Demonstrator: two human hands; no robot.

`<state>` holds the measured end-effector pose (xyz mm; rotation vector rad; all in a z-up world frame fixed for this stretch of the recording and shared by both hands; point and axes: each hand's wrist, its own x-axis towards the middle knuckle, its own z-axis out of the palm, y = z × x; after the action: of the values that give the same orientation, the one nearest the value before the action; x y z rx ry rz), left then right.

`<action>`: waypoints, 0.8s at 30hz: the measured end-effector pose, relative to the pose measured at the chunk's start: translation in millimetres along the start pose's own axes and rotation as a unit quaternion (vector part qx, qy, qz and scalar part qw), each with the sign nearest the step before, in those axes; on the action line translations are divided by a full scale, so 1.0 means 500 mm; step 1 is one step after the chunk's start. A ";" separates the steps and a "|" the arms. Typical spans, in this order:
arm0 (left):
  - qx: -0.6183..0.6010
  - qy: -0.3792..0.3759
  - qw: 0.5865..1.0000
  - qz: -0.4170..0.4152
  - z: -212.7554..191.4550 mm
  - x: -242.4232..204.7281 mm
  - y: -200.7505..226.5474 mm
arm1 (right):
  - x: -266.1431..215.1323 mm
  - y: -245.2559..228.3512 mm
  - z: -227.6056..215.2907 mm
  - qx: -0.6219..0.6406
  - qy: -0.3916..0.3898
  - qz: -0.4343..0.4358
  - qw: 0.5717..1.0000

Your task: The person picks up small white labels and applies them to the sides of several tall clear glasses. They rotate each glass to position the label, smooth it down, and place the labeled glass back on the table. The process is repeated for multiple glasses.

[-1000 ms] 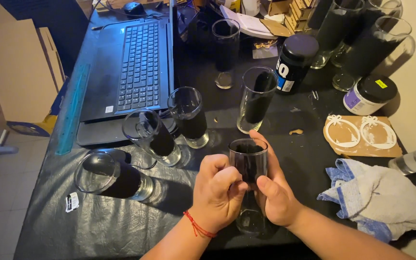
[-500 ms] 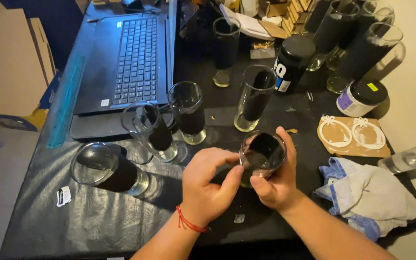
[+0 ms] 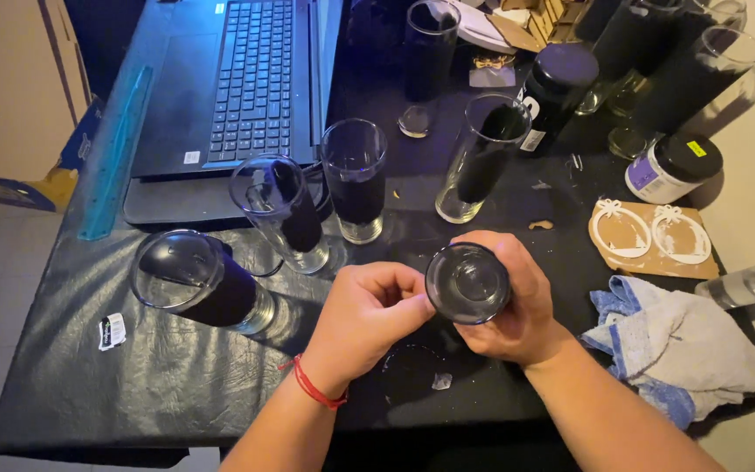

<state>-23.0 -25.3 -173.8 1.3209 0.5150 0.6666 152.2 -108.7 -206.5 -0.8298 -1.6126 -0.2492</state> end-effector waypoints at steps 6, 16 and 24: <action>-0.025 -0.011 1.000 0.002 0.002 -0.004 0.014 | 0.004 -0.015 -0.016 0.003 -0.021 0.041 0.999; 0.067 -0.035 0.997 -0.006 -0.005 -0.008 0.014 | 0.001 -0.029 -0.031 -0.072 -0.106 0.026 0.991; 0.057 -0.004 0.997 0.050 0.018 -0.016 -0.010 | -0.002 -0.030 -0.028 -0.038 -0.105 0.040 0.993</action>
<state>-21.7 -38.0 -177.2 1.4642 0.4890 0.7228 153.6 -128.1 -200.1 -1.0033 -1.7692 -0.1720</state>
